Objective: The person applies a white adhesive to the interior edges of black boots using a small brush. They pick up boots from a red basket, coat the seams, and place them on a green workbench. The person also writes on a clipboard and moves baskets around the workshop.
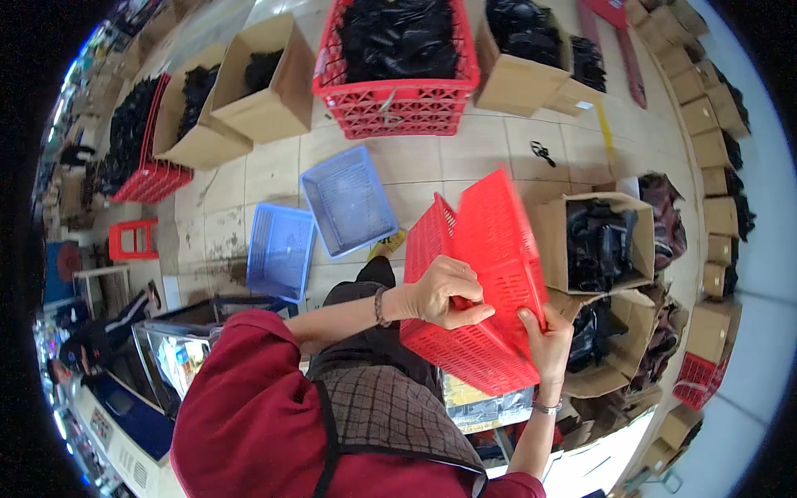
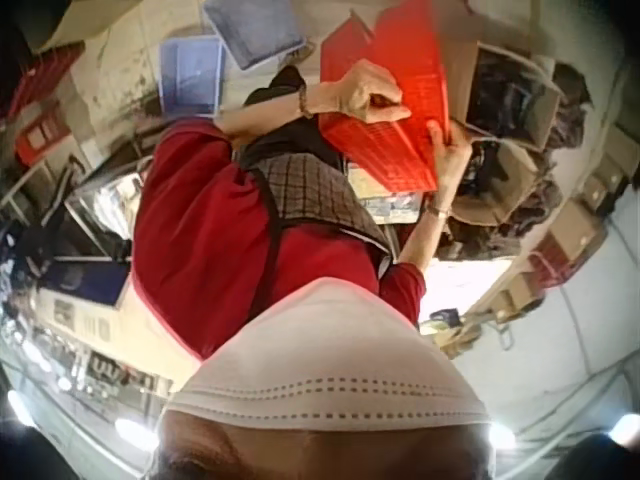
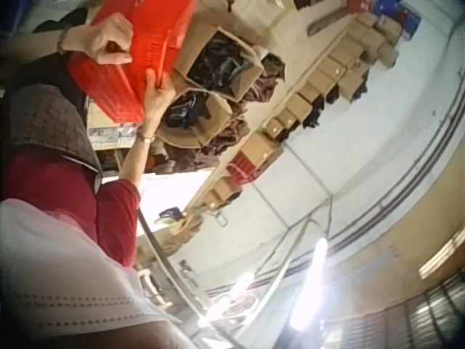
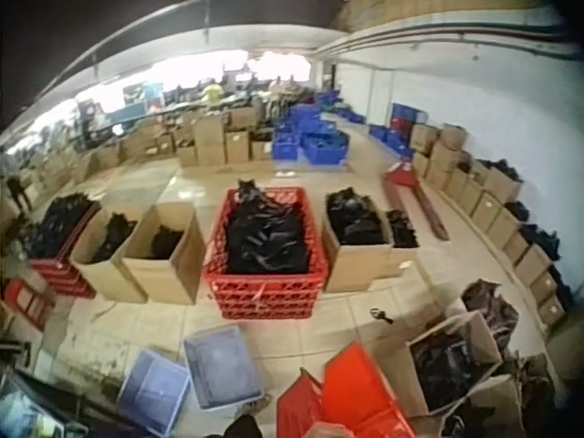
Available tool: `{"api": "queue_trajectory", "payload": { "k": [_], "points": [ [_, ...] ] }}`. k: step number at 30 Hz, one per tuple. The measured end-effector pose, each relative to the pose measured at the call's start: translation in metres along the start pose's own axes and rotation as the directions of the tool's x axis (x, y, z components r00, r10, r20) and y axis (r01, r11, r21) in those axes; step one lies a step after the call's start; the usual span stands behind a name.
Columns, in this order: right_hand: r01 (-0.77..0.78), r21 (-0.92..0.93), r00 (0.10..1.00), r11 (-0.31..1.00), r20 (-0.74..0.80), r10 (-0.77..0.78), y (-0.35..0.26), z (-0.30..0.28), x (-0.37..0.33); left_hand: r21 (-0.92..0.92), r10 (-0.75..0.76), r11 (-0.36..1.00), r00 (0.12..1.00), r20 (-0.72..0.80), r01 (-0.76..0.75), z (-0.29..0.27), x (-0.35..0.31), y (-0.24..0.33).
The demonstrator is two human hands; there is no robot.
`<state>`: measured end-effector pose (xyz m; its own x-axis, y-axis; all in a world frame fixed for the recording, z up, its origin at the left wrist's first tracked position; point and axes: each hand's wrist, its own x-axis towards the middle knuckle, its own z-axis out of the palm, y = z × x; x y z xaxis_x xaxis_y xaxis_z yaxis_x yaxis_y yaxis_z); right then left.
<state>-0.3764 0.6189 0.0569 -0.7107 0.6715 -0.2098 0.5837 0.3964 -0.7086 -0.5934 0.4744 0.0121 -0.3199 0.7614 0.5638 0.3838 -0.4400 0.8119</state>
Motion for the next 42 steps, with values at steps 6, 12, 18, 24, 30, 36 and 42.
{"api": "queue_trajectory", "payload": {
  "k": [6,12,18,24,30,36,42],
  "points": [
    [-0.313,0.381,0.827,0.870,0.560,0.052,-0.038,0.057,0.037,-0.060,-0.169,0.985,0.972,-0.161,0.161,-0.047,-0.038,-0.026],
    [-0.352,0.043,0.747,0.935,0.615,0.253,-0.006,0.131,0.056,-0.007,-0.346,0.876,0.620,-0.704,0.482,-0.150,-0.072,-0.122],
    [-0.294,-0.155,0.821,0.943,0.464,0.332,0.015,0.233,0.107,-0.855,-0.818,-0.102,-0.533,-0.219,0.509,-0.136,-0.418,-0.391],
    [-0.307,-0.359,0.772,0.881,0.447,0.452,0.078,0.287,0.131,-0.990,-0.506,0.059,-0.851,-0.143,0.132,-0.108,-0.536,-0.558],
    [-0.200,-0.526,0.645,0.827,0.565,0.515,0.091,0.291,0.139,-0.959,-0.771,0.171,-0.637,0.012,-0.226,-0.104,-0.516,-0.556],
    [-0.041,-0.433,0.754,0.901,0.578,0.312,0.092,0.288,0.140,-0.933,-0.782,0.202,-0.623,0.030,-0.299,-0.183,-0.534,-0.327],
    [0.052,-0.382,0.791,0.923,0.580,0.196,0.085,0.282,0.142,-0.941,-0.621,0.210,-0.707,-0.339,0.267,-0.311,-0.659,-0.136]
  ]
}}
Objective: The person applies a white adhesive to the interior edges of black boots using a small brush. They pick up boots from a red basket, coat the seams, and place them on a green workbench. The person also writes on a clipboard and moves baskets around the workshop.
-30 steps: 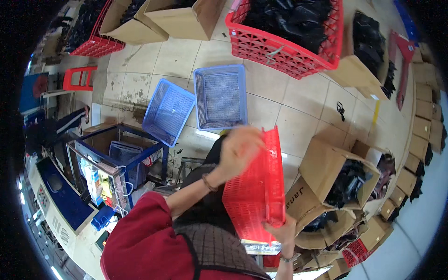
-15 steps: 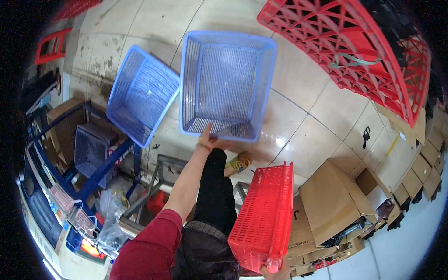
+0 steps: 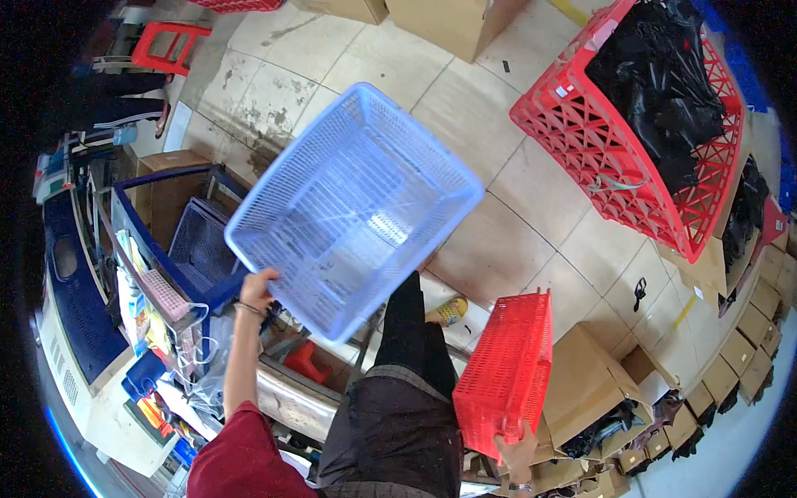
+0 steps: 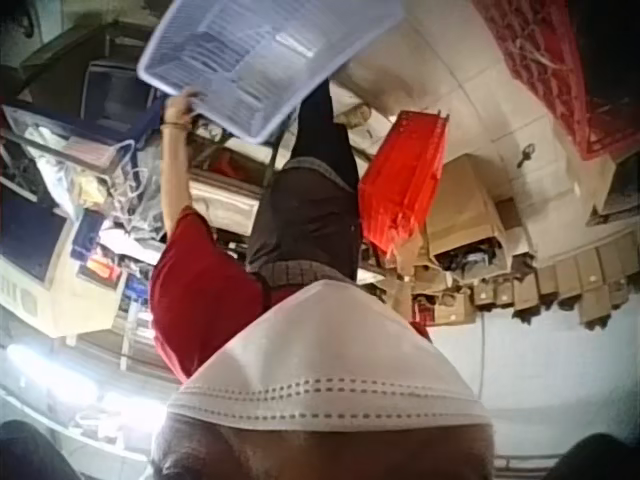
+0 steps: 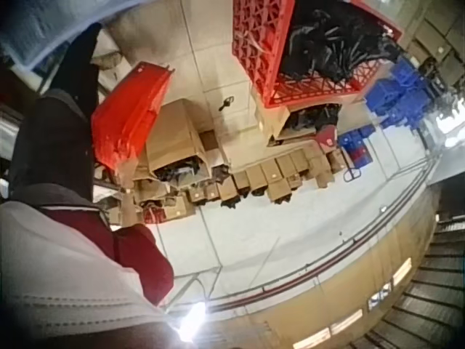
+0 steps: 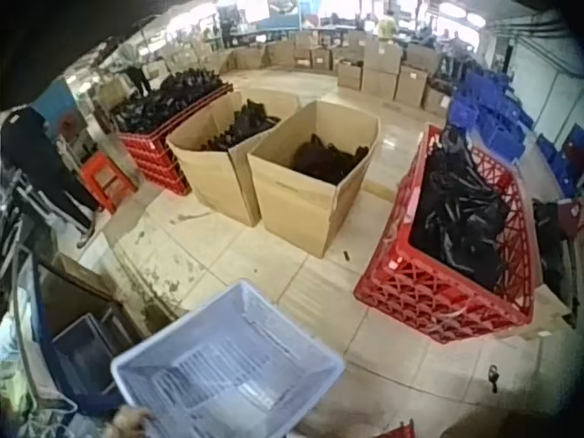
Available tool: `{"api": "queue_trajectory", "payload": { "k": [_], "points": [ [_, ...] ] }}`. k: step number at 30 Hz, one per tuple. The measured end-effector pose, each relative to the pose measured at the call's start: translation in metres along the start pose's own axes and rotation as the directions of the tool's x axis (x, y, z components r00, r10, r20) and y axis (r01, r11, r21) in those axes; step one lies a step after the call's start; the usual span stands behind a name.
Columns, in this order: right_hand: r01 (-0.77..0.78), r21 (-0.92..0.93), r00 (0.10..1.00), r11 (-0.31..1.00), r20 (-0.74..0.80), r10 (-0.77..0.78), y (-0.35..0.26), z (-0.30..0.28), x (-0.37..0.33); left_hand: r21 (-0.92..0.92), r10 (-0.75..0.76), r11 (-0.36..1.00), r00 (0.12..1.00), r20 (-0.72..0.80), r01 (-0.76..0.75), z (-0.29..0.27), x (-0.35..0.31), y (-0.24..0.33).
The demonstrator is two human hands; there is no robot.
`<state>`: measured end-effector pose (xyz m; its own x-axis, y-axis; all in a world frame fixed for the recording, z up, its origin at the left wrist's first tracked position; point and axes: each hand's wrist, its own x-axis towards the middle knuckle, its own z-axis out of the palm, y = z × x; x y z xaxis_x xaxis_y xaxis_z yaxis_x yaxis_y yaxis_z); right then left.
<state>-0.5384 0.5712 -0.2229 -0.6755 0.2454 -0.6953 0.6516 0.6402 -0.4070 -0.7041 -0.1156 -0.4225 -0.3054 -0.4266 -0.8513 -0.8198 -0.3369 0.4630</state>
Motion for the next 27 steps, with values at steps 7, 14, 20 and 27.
{"api": "queue_trajectory", "payload": {
  "k": [7,14,20,27],
  "points": [
    [-0.160,-0.053,0.987,0.986,-0.044,0.158,0.016,0.030,-0.004,0.935,0.469,0.224,0.810,-0.352,0.277,-0.021,0.099,0.092],
    [-0.305,0.116,0.946,0.945,-0.072,0.315,-0.021,0.040,0.015,0.844,0.117,-0.011,0.837,0.534,-0.537,0.159,0.187,0.003],
    [-0.539,0.132,0.840,0.832,0.018,0.542,0.040,0.040,-0.010,0.910,0.230,0.067,0.894,0.384,-0.408,0.231,0.243,-0.105],
    [-0.640,0.179,0.763,0.747,0.036,0.645,0.076,0.029,-0.017,0.904,0.367,0.104,0.861,0.352,-0.414,0.273,0.261,-0.092]
  ]
}}
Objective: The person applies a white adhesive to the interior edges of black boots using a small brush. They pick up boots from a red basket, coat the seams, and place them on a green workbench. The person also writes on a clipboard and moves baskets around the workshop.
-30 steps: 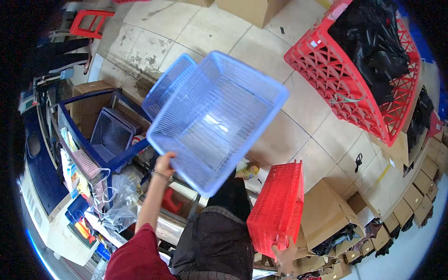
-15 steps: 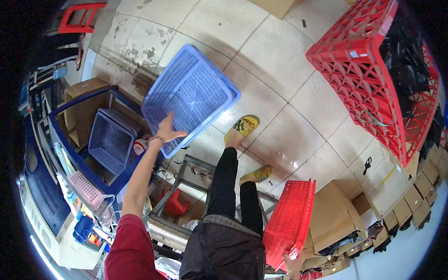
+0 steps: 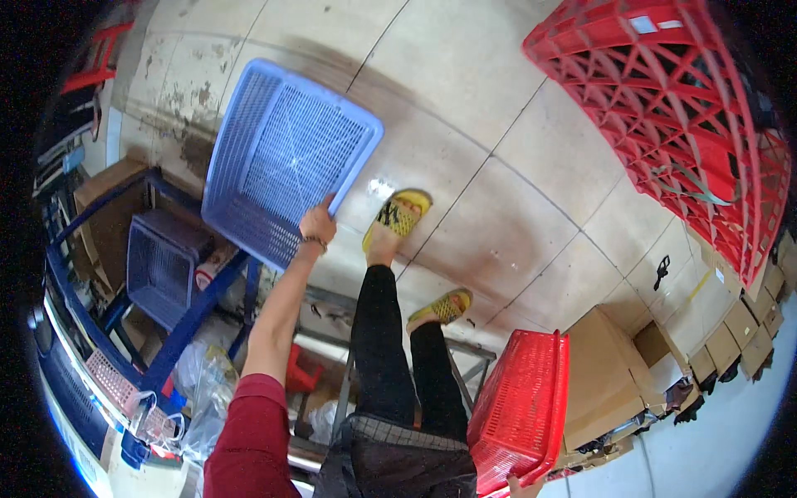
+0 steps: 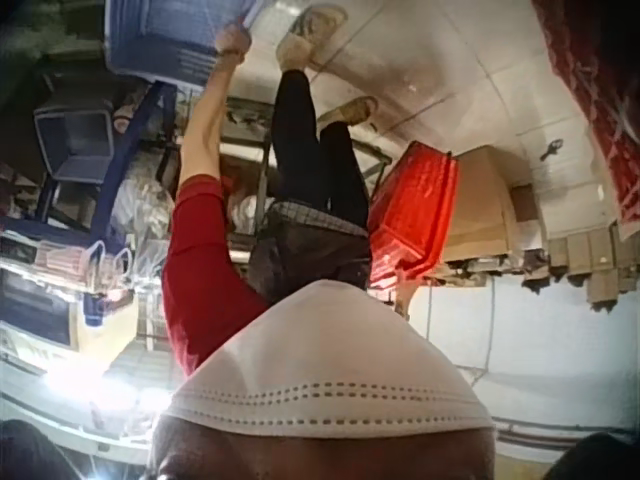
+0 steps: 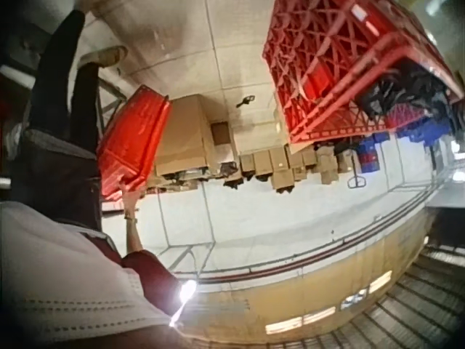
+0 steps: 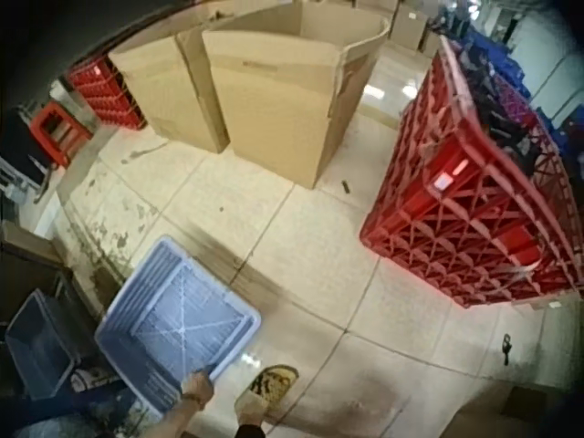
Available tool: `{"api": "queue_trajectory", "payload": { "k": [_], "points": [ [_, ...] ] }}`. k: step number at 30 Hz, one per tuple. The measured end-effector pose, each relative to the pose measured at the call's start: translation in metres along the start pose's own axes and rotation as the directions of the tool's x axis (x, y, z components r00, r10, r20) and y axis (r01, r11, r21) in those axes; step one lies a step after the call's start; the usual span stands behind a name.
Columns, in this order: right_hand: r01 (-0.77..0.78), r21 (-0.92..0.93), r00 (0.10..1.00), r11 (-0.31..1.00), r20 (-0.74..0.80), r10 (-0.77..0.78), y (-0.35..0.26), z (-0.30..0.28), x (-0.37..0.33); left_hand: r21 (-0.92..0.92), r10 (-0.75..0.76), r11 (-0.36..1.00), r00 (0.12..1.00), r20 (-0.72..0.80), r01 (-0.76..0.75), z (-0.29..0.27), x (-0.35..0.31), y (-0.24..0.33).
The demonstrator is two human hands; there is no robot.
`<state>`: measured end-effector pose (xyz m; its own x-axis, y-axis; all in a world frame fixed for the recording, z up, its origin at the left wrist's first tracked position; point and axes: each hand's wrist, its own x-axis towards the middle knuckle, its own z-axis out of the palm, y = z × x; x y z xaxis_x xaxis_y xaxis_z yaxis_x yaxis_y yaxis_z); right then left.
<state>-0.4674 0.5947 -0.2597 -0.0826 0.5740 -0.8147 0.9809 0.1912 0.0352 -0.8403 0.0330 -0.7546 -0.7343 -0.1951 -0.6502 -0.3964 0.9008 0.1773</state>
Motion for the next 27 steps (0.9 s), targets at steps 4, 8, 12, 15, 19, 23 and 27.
{"api": "queue_trajectory", "payload": {
  "k": [4,8,12,15,19,23,27],
  "points": [
    [0.239,-0.097,0.966,0.966,-0.080,-0.247,0.011,0.016,0.039,0.171,-0.099,0.978,0.986,-0.136,0.122,-0.035,-0.030,-0.048],
    [0.221,-0.105,0.972,0.970,-0.060,-0.228,-0.052,0.008,0.009,0.035,0.021,0.999,0.960,-0.277,-0.012,-0.112,-0.126,-0.041],
    [0.300,-0.051,0.953,0.952,-0.033,-0.302,-0.122,-0.019,-0.008,-0.071,-0.042,0.995,0.951,0.307,0.067,-0.243,-0.182,-0.011],
    [0.383,0.026,0.923,0.924,-0.054,-0.381,-0.137,-0.056,-0.008,-0.049,-0.026,0.998,0.948,0.318,0.044,-0.306,-0.222,0.040],
    [0.406,0.168,0.909,0.898,-0.177,-0.378,-0.094,-0.104,-0.011,-0.050,-0.050,0.996,0.949,0.312,0.069,-0.345,-0.250,0.109],
    [0.465,0.237,0.863,0.853,-0.336,-0.377,-0.041,-0.144,-0.023,-0.166,-0.007,0.984,0.933,0.360,0.071,-0.346,-0.276,0.164],
    [0.526,0.321,0.816,0.788,-0.452,-0.361,-0.064,-0.242,-0.047,-0.429,0.082,0.898,0.924,0.374,0.094,-0.351,-0.327,0.209]
  ]
}}
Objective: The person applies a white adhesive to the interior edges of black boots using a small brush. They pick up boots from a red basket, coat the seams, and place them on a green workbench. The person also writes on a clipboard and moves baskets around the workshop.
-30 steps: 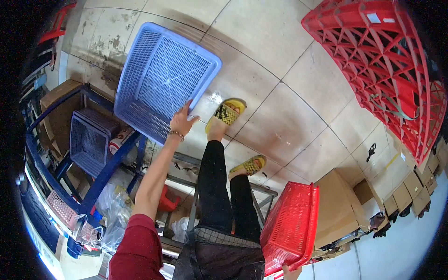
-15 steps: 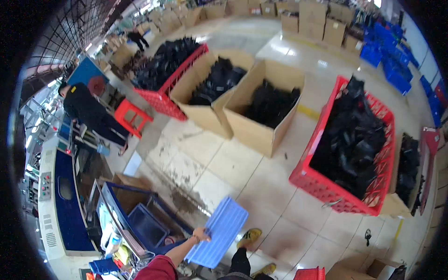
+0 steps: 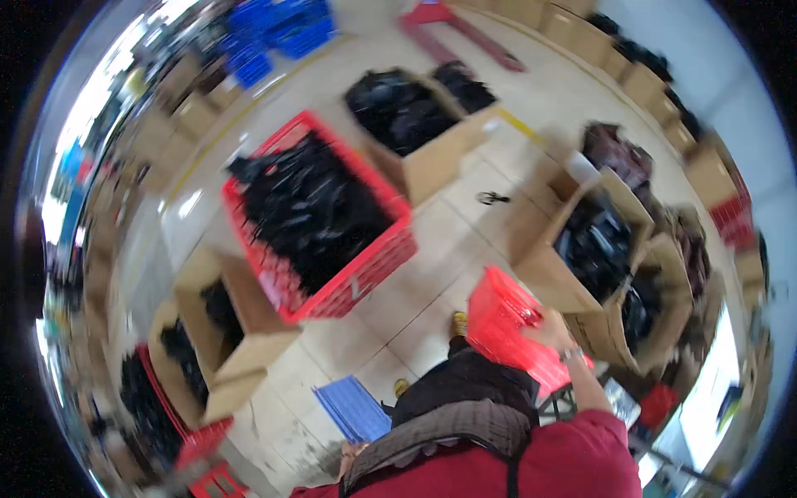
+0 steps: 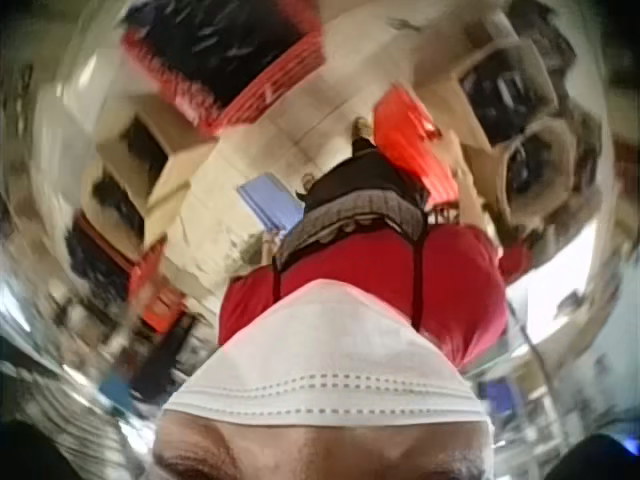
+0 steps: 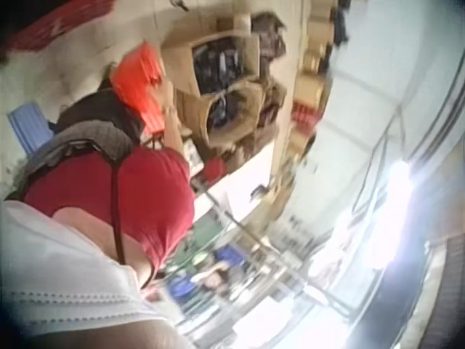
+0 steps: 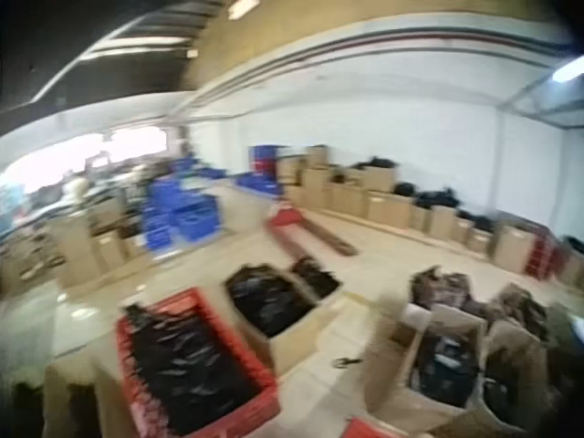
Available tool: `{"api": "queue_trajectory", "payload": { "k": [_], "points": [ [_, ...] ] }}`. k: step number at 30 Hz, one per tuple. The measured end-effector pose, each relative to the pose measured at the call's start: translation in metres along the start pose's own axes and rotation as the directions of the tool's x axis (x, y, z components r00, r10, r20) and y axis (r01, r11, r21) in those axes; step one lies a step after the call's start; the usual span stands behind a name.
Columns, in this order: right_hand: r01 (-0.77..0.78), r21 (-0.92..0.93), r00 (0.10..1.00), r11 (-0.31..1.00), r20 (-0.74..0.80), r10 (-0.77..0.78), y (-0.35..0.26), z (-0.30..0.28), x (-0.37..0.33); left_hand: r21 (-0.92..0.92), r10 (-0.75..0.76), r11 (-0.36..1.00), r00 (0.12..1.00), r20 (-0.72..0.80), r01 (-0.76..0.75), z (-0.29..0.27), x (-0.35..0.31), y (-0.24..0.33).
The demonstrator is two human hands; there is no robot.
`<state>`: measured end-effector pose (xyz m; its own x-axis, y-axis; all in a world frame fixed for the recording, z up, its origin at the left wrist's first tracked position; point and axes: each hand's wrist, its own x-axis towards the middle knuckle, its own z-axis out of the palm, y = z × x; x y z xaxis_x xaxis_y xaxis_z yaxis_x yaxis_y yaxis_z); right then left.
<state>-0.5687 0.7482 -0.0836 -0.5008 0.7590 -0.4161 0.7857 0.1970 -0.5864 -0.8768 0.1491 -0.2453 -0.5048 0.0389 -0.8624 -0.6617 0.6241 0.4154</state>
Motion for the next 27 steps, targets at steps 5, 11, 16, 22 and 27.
{"api": "queue_trajectory", "payload": {
  "k": [5,11,16,22,27],
  "points": [
    [0.079,0.047,0.949,0.996,-0.310,-0.061,-0.033,-0.087,0.056,0.290,0.042,0.956,0.999,-0.002,-0.040,0.078,-0.027,0.139],
    [0.253,0.266,0.904,0.930,-0.406,-0.130,-0.084,-0.192,0.133,0.450,0.139,0.881,0.989,0.052,-0.148,0.202,0.009,0.316],
    [0.345,0.298,0.857,0.890,-0.487,-0.169,-0.104,-0.271,0.227,0.582,0.230,0.760,0.957,0.176,-0.289,0.318,0.075,0.487],
    [0.298,0.194,0.817,0.935,-0.558,-0.145,-0.104,-0.374,0.341,0.646,0.358,0.532,0.837,0.414,-0.547,0.506,0.119,0.728],
    [0.254,0.348,0.755,0.903,-0.654,0.040,-0.070,-0.470,0.416,0.573,0.431,0.346,0.669,0.606,-0.743,0.713,0.105,0.902]
  ]
}}
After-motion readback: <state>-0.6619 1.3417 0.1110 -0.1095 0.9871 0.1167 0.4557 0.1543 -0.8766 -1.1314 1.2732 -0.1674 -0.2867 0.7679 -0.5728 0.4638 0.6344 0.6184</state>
